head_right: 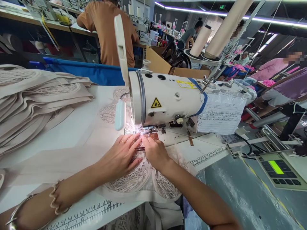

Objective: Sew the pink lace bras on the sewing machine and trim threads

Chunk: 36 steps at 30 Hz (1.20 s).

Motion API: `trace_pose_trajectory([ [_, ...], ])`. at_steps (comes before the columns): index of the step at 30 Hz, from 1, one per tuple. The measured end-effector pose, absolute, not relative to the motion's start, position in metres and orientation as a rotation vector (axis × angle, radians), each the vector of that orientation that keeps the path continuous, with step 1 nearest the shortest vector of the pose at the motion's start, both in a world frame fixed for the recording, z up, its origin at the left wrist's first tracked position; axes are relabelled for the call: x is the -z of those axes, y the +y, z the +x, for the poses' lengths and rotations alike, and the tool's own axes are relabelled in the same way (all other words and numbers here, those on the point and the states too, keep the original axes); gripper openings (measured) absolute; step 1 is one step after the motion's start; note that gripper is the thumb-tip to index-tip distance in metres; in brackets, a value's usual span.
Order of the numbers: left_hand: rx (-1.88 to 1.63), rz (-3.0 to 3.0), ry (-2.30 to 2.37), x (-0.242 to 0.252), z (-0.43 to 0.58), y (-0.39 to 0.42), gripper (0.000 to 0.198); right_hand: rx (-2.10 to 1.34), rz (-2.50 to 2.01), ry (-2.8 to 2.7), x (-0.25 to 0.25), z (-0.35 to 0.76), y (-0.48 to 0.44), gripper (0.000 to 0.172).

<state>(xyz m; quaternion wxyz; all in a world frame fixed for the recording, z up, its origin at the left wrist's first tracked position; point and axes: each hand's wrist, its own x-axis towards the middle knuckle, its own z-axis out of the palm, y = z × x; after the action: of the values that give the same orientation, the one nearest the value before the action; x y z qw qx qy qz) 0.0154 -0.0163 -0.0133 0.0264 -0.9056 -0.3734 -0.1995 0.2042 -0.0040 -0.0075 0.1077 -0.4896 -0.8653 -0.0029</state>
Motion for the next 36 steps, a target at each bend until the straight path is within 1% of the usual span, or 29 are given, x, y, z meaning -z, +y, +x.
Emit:
trace_pose_trajectory([
  [6, 0.539, -2.784, -1.146, 0.012, 0.016, -0.015, 0.058, -0.004, -1.488, -2.559, 0.006, 0.204, -0.004, 0.053],
  [16, 0.538, -2.761, -1.165, 0.014, 0.014, -0.014, 0.058, -0.050, -1.482, -2.559, 0.002, 0.202, -0.003, 0.050],
  [18, 0.552, -2.737, -1.168, 0.015, 0.013, -0.013, 0.058, -0.078, -1.496, -2.542, -0.001, 0.200, -0.002, 0.045],
  [20, 0.553, -2.706, -1.155, 0.016, 0.014, -0.012, 0.059, -0.120, -1.579, -2.509, -0.005, 0.199, 0.001, 0.035],
  [22, 0.498, -2.704, -1.070, 0.015, 0.015, -0.014, 0.052, -0.170, -1.705, -2.467, -0.008, 0.200, 0.003, 0.024],
  [24, 0.416, -2.739, -0.952, 0.014, 0.017, -0.017, 0.041, -0.202, -1.773, -2.423, -0.010, 0.203, 0.004, 0.018],
  [27, 0.386, -2.816, -0.924, 0.013, 0.019, -0.021, 0.039, -0.208, -1.606, -2.405, -0.010, 0.212, 0.004, 0.024],
  [31, 0.471, -2.924, -0.959, 0.016, 0.013, -0.016, 0.040, -0.216, -1.321, -2.430, -0.006, 0.221, 0.003, 0.034],
  [36, 0.658, -3.031, -0.912, 0.014, -0.001, 0.005, 0.040, -0.139, -1.329, -2.485, -0.005, 0.214, 0.007, 0.030],
])
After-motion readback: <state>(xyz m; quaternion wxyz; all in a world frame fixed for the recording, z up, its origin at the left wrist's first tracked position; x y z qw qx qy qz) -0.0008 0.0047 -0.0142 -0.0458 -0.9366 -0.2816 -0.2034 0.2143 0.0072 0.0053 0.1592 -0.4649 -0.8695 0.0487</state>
